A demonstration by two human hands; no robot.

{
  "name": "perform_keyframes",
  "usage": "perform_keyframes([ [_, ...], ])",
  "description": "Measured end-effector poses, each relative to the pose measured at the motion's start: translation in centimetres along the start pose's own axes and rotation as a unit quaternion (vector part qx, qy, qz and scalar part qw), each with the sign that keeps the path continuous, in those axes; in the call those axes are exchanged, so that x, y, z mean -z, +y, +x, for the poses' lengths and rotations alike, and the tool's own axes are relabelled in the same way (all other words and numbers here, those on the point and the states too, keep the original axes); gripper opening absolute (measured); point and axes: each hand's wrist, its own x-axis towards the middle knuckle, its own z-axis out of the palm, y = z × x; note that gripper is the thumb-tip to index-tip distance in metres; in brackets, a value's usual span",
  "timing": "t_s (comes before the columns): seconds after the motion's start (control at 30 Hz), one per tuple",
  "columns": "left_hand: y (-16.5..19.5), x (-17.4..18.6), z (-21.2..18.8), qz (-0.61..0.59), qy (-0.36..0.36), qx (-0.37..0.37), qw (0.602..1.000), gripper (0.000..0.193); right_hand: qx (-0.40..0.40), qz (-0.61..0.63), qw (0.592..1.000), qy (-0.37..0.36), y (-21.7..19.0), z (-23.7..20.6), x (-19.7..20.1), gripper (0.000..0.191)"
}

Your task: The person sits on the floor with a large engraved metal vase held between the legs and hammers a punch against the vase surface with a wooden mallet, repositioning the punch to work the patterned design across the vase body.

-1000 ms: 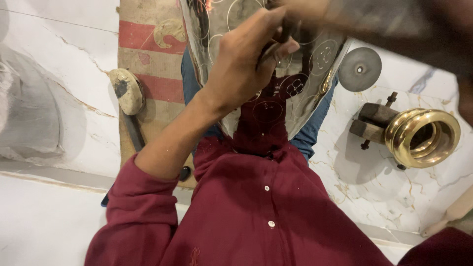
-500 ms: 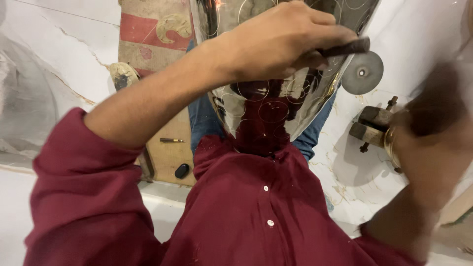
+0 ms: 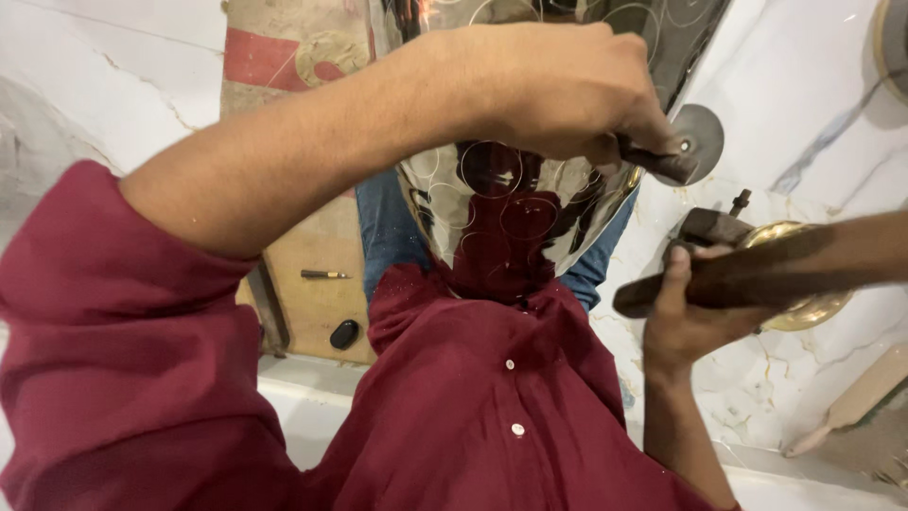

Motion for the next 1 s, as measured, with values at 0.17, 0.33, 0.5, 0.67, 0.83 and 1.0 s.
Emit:
perform_keyframes([
  [0.17, -1.3, 0.6, -2.1, -0.108, 0.193, -0.028, 0.975, 0.045, -0.064, -0.03, 0.996, -0.048, -0.8, -0.1, 1.1, 0.083],
  [0.33, -2.0, 0.5, -2.8, -0.053, 0.189, -0.03, 0.98, 0.056, -0.083, -0.174, 0.969, -0.155, -0.8, 2.4, 1.2, 0.095],
  [0.5, -2.8, 0.7, -2.0, -0.037, 0.147, -0.111, 0.982, 0.055, -0.037, -0.175, 0.973, -0.149, -0.5, 4.4, 2.3, 0.08],
  [0.67, -3.3, 0.7, -1.7, -0.027, 0.156, -0.148, 0.976, 0.053, -0.039, 0.126, 0.991, -0.006, 1.0, 5.6, 3.9, 0.079],
  [0.83, -3.2, 0.5, -2.6, -0.055, 0.159, -0.109, 0.98, 0.053, 0.032, -0.086, 0.984, -0.155, 2.4, 7.9, 6.0, 0.057],
  [1.0, -2.9, -1.4, -4.4, -0.04, 0.278, -0.082, 0.956, 0.045, 0.03, -0.188, 0.954, -0.231, 0.9, 11.5, 7.7, 0.031],
])
